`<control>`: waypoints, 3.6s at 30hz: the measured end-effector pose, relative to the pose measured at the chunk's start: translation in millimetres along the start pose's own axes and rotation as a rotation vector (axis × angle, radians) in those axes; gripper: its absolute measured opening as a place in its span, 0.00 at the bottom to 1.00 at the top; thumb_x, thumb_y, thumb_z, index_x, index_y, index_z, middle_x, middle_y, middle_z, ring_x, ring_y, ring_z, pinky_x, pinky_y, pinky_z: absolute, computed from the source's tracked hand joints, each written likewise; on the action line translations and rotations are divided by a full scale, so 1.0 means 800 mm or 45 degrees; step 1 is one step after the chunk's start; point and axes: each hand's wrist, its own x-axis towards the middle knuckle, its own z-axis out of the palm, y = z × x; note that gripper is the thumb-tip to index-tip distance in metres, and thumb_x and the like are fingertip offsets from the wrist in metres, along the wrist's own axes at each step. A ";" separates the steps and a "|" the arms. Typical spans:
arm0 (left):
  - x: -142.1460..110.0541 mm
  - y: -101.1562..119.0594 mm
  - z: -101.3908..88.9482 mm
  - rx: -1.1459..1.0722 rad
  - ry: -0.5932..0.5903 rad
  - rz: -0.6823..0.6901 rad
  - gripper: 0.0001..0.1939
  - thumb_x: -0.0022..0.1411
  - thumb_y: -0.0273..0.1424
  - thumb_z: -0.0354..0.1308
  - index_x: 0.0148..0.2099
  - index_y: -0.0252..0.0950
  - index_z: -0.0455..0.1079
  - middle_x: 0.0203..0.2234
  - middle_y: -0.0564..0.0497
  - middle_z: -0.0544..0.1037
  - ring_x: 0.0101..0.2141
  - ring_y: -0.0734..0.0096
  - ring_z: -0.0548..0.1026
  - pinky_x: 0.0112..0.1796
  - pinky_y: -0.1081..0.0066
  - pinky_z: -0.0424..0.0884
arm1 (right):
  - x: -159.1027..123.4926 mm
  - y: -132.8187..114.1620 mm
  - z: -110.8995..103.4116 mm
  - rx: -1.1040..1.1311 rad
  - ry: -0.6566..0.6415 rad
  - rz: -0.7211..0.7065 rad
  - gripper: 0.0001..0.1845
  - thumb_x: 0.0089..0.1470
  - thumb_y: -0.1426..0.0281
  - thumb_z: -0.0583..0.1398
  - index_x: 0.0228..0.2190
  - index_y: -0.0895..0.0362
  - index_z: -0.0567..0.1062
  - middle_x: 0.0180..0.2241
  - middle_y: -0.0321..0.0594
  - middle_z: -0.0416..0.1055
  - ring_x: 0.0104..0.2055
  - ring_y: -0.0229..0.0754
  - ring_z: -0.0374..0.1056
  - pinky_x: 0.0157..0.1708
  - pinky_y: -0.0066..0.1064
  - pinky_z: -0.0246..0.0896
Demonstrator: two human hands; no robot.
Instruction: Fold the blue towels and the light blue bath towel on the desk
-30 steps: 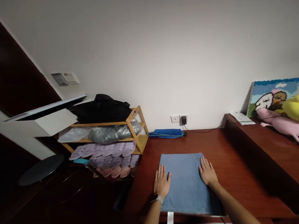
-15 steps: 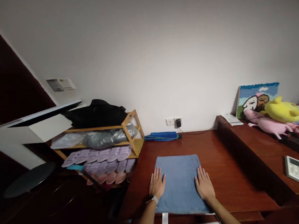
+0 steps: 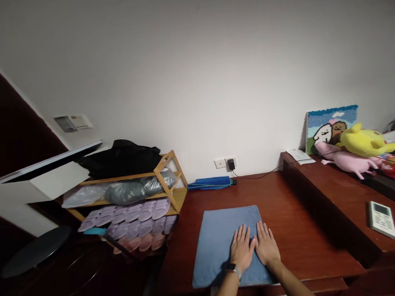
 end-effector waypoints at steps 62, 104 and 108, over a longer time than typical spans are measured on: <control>-0.221 -0.140 -0.008 0.332 0.408 -0.352 0.28 0.75 0.41 0.44 0.71 0.38 0.59 0.70 0.45 0.60 0.69 0.55 0.58 0.65 0.50 0.60 | -0.090 -0.002 0.024 -0.038 0.086 0.027 0.36 0.67 0.59 0.39 0.70 0.62 0.49 0.73 0.38 0.40 0.75 0.50 0.37 0.72 0.46 0.33; -0.265 -0.228 0.022 0.013 0.593 -0.022 0.28 0.64 0.26 0.50 0.65 0.49 0.69 0.60 0.50 0.76 0.57 0.60 0.75 0.54 0.57 0.77 | -0.128 0.020 0.060 0.153 0.121 -0.106 0.42 0.64 0.48 0.41 0.70 0.60 0.54 0.72 0.40 0.43 0.74 0.50 0.39 0.72 0.48 0.36; -0.266 -0.211 0.009 -0.085 0.524 -0.127 0.28 0.65 0.27 0.48 0.65 0.48 0.68 0.62 0.49 0.72 0.61 0.59 0.71 0.58 0.51 0.72 | -0.130 0.020 0.058 0.135 0.148 -0.114 0.41 0.65 0.48 0.41 0.69 0.59 0.55 0.72 0.41 0.43 0.74 0.51 0.40 0.72 0.50 0.37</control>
